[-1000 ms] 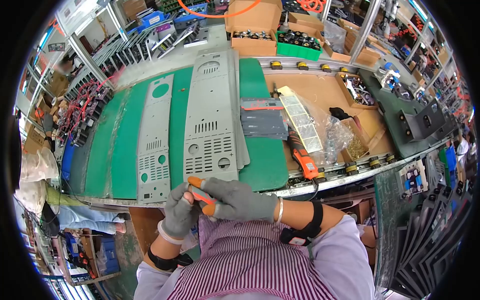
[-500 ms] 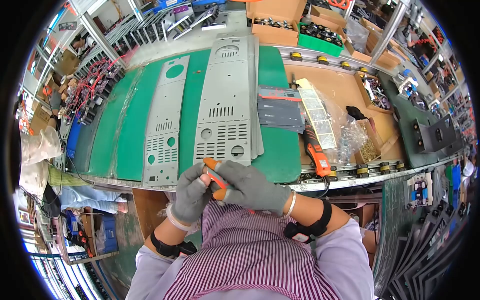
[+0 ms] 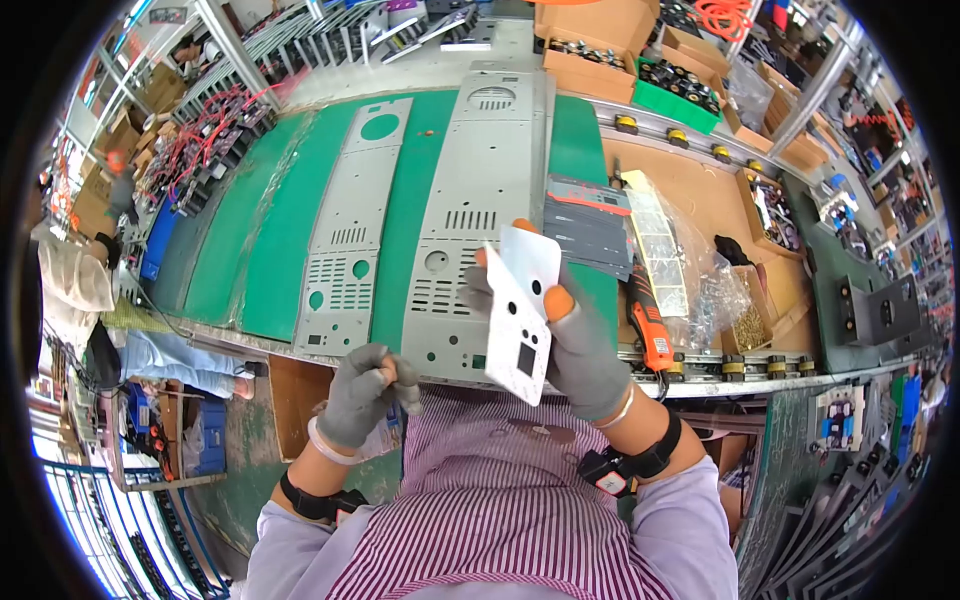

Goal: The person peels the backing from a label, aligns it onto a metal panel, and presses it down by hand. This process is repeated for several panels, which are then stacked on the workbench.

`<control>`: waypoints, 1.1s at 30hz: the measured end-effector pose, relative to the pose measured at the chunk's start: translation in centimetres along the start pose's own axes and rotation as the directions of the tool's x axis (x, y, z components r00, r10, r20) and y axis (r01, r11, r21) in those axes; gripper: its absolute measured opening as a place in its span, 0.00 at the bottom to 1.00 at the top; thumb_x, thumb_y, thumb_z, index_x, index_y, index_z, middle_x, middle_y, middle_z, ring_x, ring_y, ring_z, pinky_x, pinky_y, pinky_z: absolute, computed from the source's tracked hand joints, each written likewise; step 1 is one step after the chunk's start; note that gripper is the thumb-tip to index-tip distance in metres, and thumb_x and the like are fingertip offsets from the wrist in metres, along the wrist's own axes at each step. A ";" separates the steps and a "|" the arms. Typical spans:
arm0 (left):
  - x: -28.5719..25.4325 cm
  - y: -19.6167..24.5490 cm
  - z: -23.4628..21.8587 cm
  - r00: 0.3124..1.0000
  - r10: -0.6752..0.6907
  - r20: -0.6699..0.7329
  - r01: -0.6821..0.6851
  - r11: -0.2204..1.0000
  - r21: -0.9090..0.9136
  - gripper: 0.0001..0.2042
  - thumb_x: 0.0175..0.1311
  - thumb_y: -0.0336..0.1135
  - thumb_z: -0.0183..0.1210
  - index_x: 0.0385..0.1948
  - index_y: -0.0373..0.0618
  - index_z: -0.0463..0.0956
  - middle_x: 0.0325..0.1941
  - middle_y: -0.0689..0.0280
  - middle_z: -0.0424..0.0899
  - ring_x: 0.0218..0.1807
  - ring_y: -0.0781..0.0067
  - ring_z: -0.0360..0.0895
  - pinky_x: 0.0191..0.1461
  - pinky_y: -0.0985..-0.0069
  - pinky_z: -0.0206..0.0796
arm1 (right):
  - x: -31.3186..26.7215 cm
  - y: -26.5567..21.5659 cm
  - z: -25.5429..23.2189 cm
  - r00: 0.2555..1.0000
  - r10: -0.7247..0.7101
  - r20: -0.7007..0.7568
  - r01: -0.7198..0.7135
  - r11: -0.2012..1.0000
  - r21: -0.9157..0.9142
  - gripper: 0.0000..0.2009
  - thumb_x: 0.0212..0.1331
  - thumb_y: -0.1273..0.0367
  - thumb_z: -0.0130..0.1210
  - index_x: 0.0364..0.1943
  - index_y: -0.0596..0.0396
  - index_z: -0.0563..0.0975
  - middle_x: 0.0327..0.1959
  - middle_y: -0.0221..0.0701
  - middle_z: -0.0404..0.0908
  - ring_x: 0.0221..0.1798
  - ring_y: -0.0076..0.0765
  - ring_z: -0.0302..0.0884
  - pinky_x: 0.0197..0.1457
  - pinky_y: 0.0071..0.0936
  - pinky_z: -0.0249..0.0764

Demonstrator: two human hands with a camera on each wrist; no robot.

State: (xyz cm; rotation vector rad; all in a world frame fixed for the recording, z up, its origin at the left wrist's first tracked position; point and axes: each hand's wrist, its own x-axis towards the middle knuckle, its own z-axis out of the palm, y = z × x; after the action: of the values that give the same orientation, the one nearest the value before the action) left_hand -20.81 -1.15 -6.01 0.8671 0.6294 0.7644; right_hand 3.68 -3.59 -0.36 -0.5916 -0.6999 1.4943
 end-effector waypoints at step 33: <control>-16.0 -12.7 -29.4 0.420 0.236 -0.876 0.887 0.096 0.451 0.15 0.51 0.43 0.57 0.35 0.41 0.76 0.38 0.49 0.79 0.46 0.49 0.76 0.48 0.60 0.67 | -1.2 -0.1 -1.4 0.969 -0.238 -0.062 0.148 0.764 -0.628 0.50 0.42 0.46 0.65 0.66 0.59 0.55 0.63 0.39 0.65 0.61 0.39 0.67 0.64 0.39 0.64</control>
State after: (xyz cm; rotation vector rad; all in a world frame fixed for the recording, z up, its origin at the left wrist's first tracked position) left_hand -47.88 -6.62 -28.69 1.3344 2.4421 -0.0267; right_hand 4.86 -4.68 -1.31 -1.0792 -1.1216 0.9942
